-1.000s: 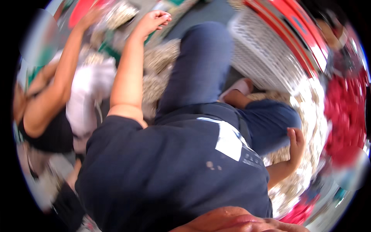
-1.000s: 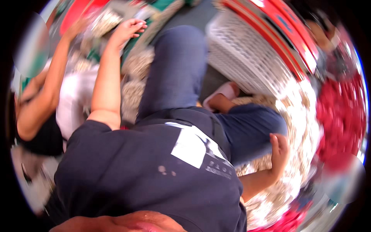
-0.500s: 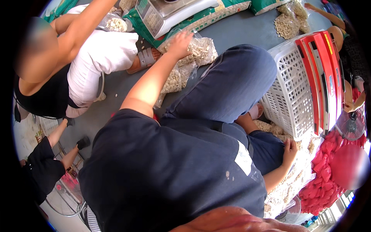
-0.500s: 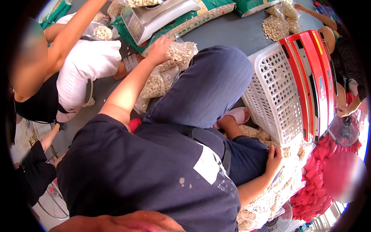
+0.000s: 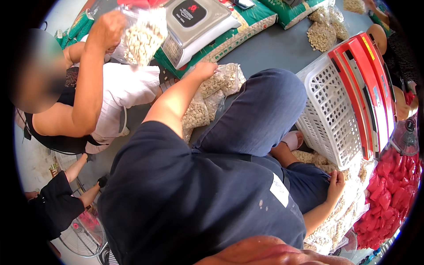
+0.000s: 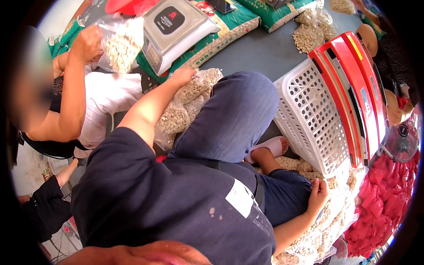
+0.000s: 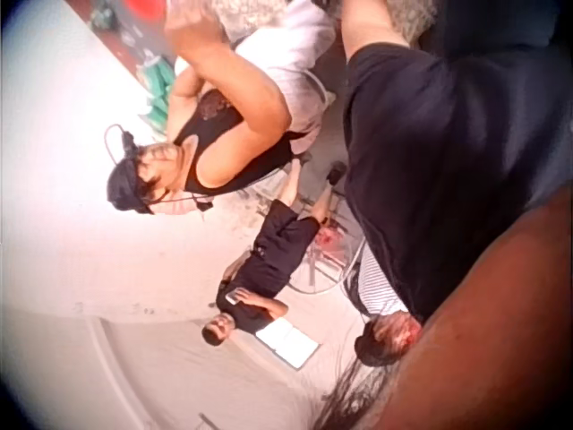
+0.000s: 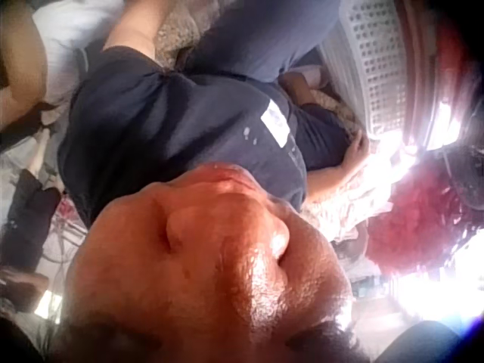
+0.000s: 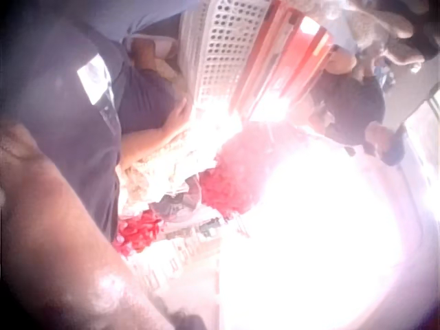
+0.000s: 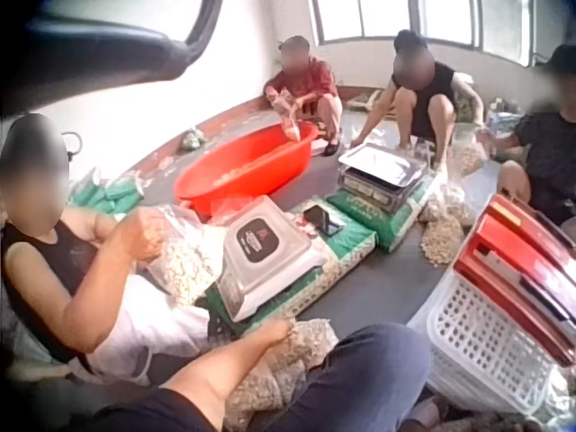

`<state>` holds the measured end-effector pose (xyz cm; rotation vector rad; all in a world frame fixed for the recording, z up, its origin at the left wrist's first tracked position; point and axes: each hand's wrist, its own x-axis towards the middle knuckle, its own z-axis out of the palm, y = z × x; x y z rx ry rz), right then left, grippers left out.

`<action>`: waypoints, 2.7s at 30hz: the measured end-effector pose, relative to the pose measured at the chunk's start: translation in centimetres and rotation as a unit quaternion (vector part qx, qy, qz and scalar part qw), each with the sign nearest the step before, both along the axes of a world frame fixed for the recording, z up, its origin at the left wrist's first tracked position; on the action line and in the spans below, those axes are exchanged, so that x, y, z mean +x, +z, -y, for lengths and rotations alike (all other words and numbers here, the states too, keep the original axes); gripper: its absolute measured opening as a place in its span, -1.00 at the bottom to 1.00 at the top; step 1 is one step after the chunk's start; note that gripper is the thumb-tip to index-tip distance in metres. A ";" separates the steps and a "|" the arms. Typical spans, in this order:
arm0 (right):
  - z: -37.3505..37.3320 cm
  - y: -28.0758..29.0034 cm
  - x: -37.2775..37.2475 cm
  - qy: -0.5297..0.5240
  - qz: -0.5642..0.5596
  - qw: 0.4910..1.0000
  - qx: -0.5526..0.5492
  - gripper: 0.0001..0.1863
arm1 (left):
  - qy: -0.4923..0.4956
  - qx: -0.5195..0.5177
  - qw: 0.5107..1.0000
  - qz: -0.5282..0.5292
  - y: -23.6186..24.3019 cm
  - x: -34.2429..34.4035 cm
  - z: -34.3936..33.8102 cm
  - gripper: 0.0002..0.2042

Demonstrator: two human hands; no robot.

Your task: The person scoops cashews from a large sack into pink plastic bags, seals them, and then uses a red heat sealer to close the bags. The person repeats this process multiple times, handling the bags and the sealer with both hands.

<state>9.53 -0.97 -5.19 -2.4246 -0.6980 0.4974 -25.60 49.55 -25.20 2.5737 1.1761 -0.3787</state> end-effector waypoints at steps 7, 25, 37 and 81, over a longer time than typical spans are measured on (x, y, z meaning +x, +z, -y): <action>-0.3 3.1 1.2 0.030 0.059 0.993 0.098 -0.81 | 0.065 -0.126 0.945 0.294 11.8 1.6 0.5 -0.81; -10.6 7.7 2.9 0.139 0.231 0.901 0.340 -0.48 | 0.145 -0.708 0.561 0.403 32.5 30.3 16.5 -0.60; -11.7 0.8 5.6 -0.115 0.177 0.900 0.382 -0.95 | 0.045 -0.853 0.470 0.222 25.0 35.6 17.1 -0.84; -5.5 8.9 9.6 0.046 0.296 0.947 0.117 -0.85 | -0.139 -0.430 0.835 0.315 30.2 35.1 14.1 -0.84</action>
